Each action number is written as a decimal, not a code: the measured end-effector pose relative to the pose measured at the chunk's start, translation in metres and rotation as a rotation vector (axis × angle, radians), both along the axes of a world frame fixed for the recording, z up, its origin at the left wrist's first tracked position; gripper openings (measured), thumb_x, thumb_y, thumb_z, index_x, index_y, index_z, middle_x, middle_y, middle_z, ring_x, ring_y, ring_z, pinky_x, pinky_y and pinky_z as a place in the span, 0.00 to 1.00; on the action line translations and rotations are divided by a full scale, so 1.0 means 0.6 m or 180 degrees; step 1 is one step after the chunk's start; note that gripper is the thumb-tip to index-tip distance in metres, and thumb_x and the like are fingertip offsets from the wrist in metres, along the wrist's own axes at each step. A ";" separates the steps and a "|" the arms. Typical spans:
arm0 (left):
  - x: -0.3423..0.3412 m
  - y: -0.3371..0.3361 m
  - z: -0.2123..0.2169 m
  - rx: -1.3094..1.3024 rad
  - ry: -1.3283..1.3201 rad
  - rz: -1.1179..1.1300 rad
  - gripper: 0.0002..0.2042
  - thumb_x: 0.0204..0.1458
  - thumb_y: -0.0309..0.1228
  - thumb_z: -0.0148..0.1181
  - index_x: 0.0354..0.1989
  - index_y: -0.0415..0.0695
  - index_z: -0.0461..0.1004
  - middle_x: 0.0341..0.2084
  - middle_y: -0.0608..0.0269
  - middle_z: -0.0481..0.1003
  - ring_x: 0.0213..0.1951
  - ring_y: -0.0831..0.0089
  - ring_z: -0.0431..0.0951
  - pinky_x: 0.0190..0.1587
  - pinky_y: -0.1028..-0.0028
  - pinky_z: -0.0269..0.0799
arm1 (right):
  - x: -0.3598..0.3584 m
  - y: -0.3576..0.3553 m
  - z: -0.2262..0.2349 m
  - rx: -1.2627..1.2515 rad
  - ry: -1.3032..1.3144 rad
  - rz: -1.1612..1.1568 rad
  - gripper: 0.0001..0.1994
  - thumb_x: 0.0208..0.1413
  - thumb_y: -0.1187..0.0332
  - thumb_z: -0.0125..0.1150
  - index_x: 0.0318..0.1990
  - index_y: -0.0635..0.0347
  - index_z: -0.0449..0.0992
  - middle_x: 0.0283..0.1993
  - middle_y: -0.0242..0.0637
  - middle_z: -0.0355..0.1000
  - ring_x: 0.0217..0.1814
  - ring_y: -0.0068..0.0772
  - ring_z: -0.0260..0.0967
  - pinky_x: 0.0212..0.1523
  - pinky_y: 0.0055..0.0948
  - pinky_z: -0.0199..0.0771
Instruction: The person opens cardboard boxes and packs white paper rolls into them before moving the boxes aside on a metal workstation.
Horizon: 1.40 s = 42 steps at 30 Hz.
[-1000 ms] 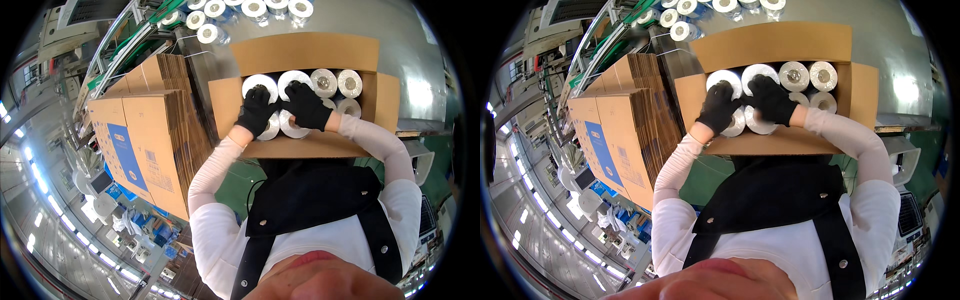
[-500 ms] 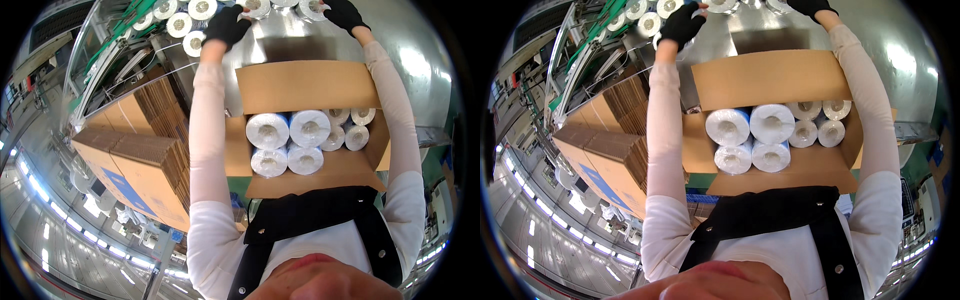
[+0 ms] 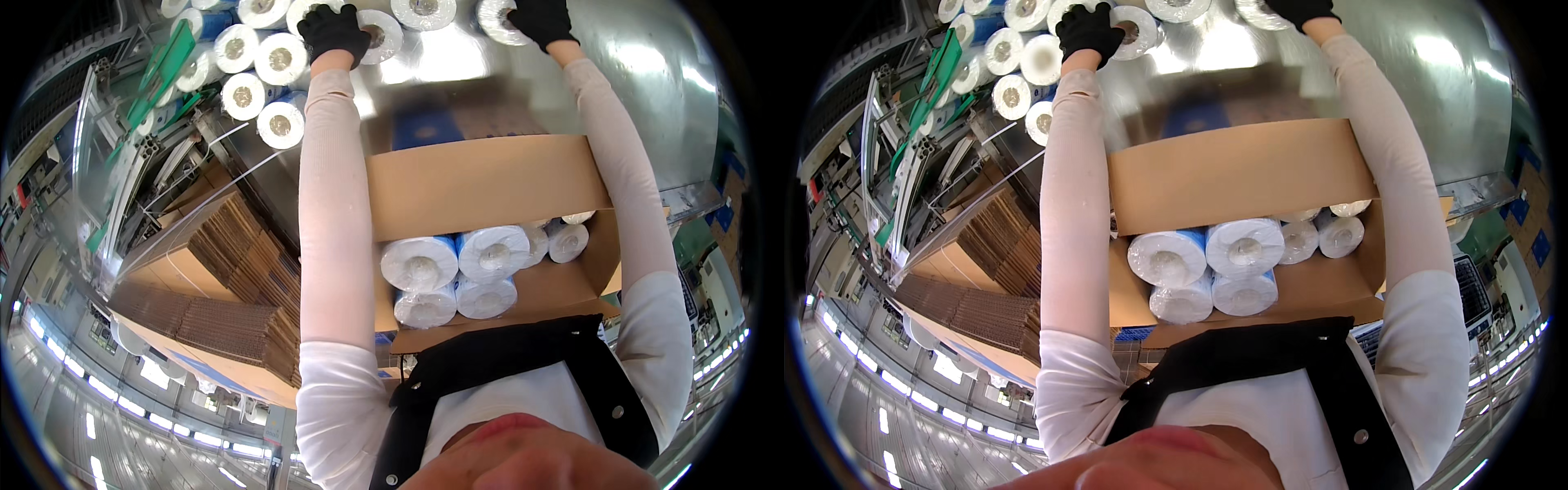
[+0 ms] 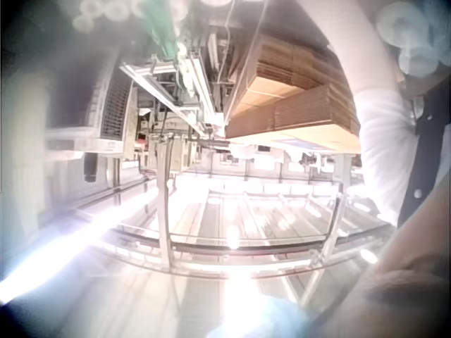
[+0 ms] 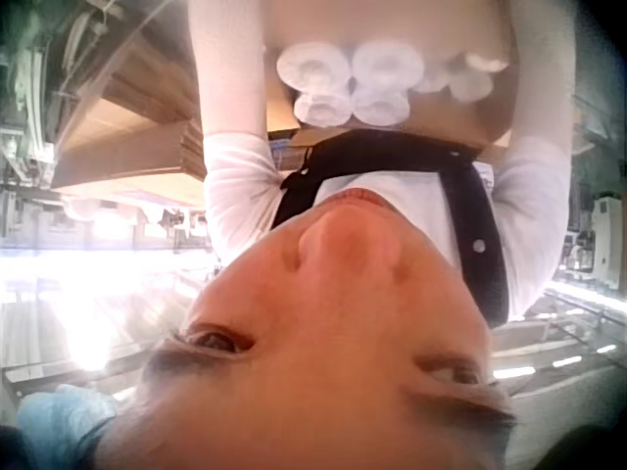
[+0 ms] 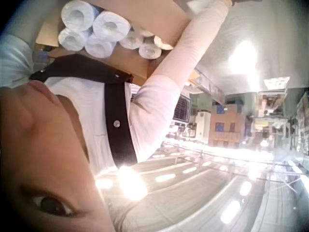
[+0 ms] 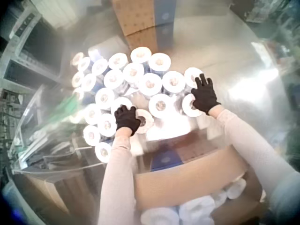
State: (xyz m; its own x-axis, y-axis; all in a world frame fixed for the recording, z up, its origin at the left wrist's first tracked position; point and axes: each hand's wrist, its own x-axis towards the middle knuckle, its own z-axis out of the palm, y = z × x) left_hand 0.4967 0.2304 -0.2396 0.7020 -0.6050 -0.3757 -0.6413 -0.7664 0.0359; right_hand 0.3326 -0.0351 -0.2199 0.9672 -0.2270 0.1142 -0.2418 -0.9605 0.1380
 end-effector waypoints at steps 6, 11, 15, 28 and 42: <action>-0.043 0.032 0.012 0.0410 -0.0130 -0.0592 0.22 0.44 0.49 0.57 0.49 0.57 0.71 0.50 0.51 0.67 0.55 0.53 0.63 0.54 0.52 0.54 | 0.062 -0.035 0.002 0.0597 0.1589 -0.0291 0.19 0.27 0.61 0.65 0.34 0.49 0.79 0.50 0.48 0.67 0.55 0.49 0.60 0.54 0.44 0.60; -0.055 0.079 0.104 0.0042 0.0424 -0.0340 0.27 0.44 0.49 0.57 0.52 0.50 0.67 0.47 0.46 0.67 0.50 0.48 0.67 0.51 0.55 0.64 | -0.014 -0.035 0.012 0.0903 0.1614 0.0847 0.25 0.28 0.66 0.61 0.43 0.53 0.78 0.50 0.46 0.69 0.51 0.45 0.67 0.54 0.37 0.66; -0.093 0.138 0.237 -0.2009 0.0244 0.0031 0.23 0.45 0.42 0.61 0.46 0.40 0.68 0.39 0.51 0.69 0.41 0.56 0.70 0.43 0.62 0.66 | -0.070 -0.078 0.120 0.1590 0.1060 0.0766 0.26 0.31 0.64 0.64 0.46 0.58 0.75 0.48 0.45 0.69 0.52 0.46 0.65 0.54 0.34 0.65; -0.657 0.035 0.455 -0.1824 0.0565 -0.2853 0.12 0.45 0.30 0.52 0.39 0.46 0.75 0.44 0.39 0.68 0.51 0.41 0.65 0.57 0.45 0.56 | -0.564 -0.110 0.330 0.3560 -0.0182 0.0485 0.27 0.42 0.57 0.66 0.51 0.58 0.72 0.58 0.47 0.63 0.62 0.44 0.57 0.61 0.40 0.55; -0.703 0.008 0.408 -0.0852 -0.0254 -0.2695 0.21 0.32 0.36 0.65 0.41 0.52 0.75 0.35 0.51 0.72 0.41 0.51 0.70 0.44 0.56 0.63 | -0.561 0.155 0.352 0.1937 0.0740 0.1895 0.10 0.23 0.63 0.63 0.19 0.54 0.79 0.24 0.41 0.75 0.29 0.44 0.73 0.30 0.39 0.70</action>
State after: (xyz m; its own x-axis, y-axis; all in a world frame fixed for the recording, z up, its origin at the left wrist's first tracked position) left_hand 0.0752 0.2350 0.0054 -0.0021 -0.9932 -0.1166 -0.9970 -0.0069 0.0768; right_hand -0.0042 0.0580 -0.0085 0.9280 0.3647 -0.0768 0.2928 -0.8410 -0.4550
